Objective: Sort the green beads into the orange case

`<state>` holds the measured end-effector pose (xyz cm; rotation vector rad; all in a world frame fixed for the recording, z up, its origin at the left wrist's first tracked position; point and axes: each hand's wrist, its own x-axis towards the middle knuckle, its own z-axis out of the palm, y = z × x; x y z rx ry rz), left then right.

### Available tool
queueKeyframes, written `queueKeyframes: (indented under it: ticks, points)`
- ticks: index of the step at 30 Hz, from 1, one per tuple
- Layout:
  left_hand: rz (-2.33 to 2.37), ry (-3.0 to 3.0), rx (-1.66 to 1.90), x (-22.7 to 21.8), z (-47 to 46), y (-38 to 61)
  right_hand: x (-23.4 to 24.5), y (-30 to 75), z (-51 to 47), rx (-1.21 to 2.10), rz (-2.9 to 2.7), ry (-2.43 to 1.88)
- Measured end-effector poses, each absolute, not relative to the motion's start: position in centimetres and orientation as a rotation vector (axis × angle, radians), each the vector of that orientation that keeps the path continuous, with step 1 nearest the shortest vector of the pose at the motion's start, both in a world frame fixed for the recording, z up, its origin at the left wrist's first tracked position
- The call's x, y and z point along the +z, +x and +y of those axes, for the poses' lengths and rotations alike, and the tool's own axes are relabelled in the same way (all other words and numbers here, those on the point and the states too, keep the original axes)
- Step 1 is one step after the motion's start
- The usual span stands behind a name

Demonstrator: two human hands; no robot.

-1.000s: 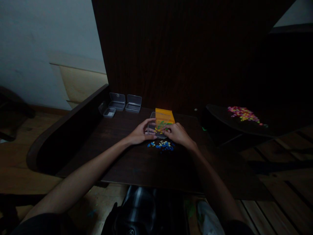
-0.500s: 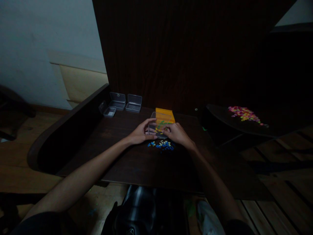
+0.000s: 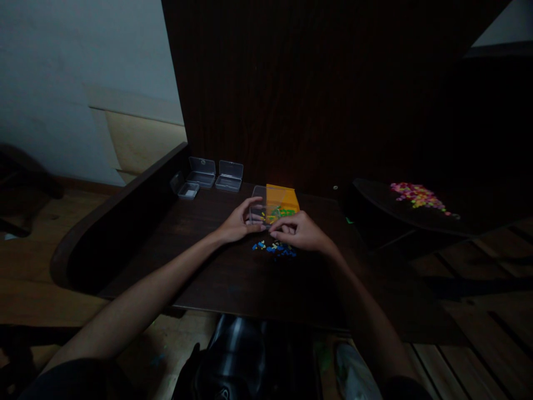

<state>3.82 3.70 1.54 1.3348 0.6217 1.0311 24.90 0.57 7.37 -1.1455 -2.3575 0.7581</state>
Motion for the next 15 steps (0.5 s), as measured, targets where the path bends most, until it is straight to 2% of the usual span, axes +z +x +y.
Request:
queueKeyframes:
  ticks: [3,6,15]
  points:
    - [0.649,1.364,1.053,1.4,3.9,3.7,6.8,24.1,0.3,0.812,-2.609,-1.108]
    - [0.664,1.4,1.058,1.3,4.1,3.5,6.0,23.2,0.2,0.711,-2.764,-1.12]
    - [0.673,1.378,1.06,1.2,4.1,3.6,4.6,22.9,0.4,0.529,-2.827,-1.148]
